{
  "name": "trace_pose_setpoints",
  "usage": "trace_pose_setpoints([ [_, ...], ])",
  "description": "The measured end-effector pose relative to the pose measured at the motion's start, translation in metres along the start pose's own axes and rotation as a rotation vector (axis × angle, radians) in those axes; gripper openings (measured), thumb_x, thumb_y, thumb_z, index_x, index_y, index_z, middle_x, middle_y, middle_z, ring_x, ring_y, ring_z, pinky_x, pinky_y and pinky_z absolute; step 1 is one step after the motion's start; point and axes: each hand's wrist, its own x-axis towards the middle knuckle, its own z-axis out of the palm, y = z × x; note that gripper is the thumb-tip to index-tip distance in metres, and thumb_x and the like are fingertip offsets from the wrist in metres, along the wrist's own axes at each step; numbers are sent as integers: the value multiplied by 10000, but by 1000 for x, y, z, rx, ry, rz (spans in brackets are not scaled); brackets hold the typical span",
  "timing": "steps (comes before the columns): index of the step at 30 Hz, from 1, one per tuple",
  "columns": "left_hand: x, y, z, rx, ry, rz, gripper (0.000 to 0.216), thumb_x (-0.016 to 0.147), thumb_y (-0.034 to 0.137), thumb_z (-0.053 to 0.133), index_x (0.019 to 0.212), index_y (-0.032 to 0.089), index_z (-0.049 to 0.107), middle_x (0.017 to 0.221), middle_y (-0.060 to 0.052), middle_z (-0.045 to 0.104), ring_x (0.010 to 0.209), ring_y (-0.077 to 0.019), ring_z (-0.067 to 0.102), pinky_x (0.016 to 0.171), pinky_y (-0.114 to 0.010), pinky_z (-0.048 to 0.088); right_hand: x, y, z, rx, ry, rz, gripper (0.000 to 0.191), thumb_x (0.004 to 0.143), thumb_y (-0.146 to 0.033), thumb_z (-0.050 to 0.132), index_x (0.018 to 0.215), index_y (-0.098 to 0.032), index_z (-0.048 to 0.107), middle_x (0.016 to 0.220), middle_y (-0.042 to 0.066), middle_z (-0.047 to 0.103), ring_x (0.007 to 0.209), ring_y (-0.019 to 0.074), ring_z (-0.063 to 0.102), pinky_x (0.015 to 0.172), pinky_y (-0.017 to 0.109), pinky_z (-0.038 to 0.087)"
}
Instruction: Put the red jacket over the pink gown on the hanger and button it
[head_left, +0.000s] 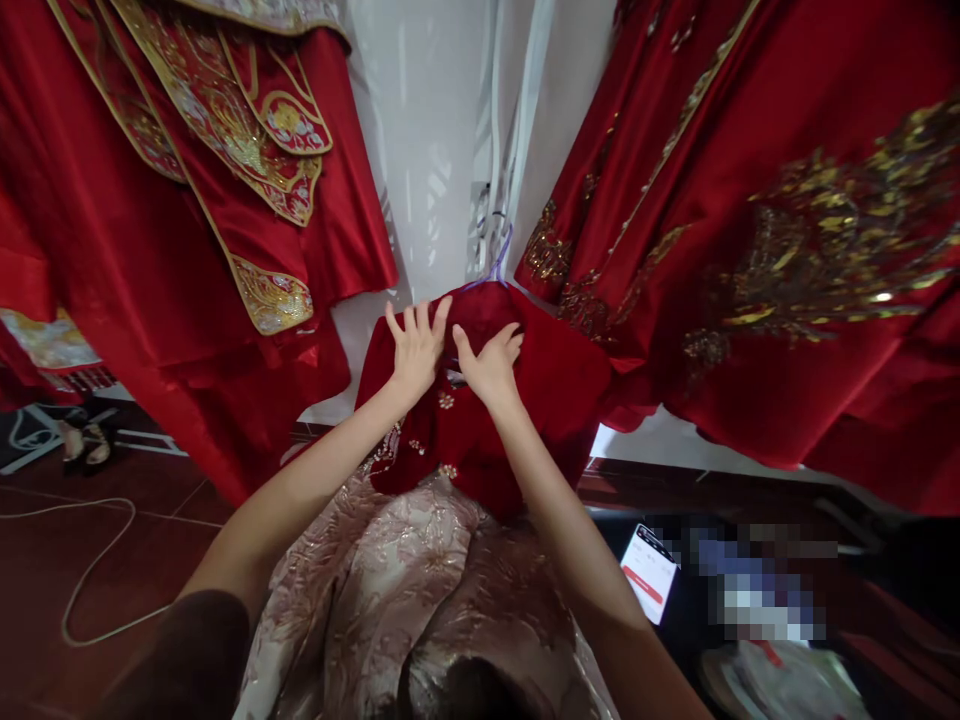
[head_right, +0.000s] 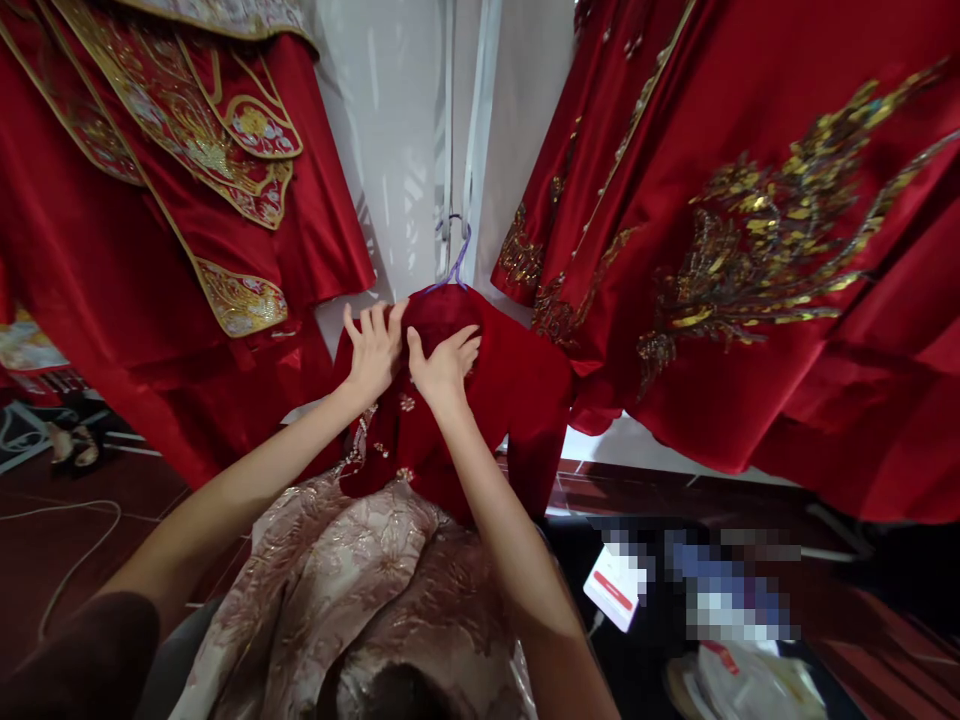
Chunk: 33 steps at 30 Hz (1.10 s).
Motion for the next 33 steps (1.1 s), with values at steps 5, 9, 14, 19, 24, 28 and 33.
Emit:
trace_pose_setpoints([
  [5,5,-17,8,0,47,-138,646,785,32,398,1408,144,266,1423,-208,295,1314,-364,322,1078,-610,191,18,37,-13,-319,201,-111,946,796,-572,485,1378,101,166,1368,373,289,1283,439,286,1019,566,237],
  [9,13,-53,21,-160,-47,-217,766,694,8,533,1397,160,271,1411,-210,302,1237,-355,441,1013,-496,373,39,65,-31,-395,197,-109,786,822,-541,479,1269,90,336,1187,355,465,1150,424,433,939,534,337],
  [14,28,-95,26,-271,-262,-319,545,658,48,578,1173,226,565,1112,-95,631,1057,-291,589,901,-392,460,62,75,-54,-518,205,-92,739,808,-607,482,1114,65,484,1072,345,537,1058,417,508,888,510,374],
  [19,37,-113,16,-355,-249,-378,423,610,85,592,1002,218,682,933,-66,697,978,-285,624,862,-363,466,93,79,-97,-603,-113,-56,678,798,-681,439,860,-42,658,796,225,644,820,321,618,729,376,429],
  [24,33,-128,-8,-816,-627,-542,291,576,91,570,831,171,686,631,-29,663,618,-216,653,625,-311,517,118,81,-148,-388,-511,-70,731,705,-804,404,712,-135,697,620,76,631,557,160,537,594,285,378],
  [28,15,-141,-23,-904,-921,-708,236,497,78,613,711,169,653,559,-31,641,538,-203,631,543,-288,505,119,93,-162,-192,-347,-26,745,720,-791,403,792,-110,695,659,68,626,611,138,506,627,273,373],
  [33,-7,-145,-16,-756,-1217,-446,401,440,219,765,831,180,685,765,-53,706,709,-207,655,617,-266,511,109,121,-149,64,-232,-32,617,725,-735,481,816,-157,675,697,32,623,622,150,520,621,281,411],
])
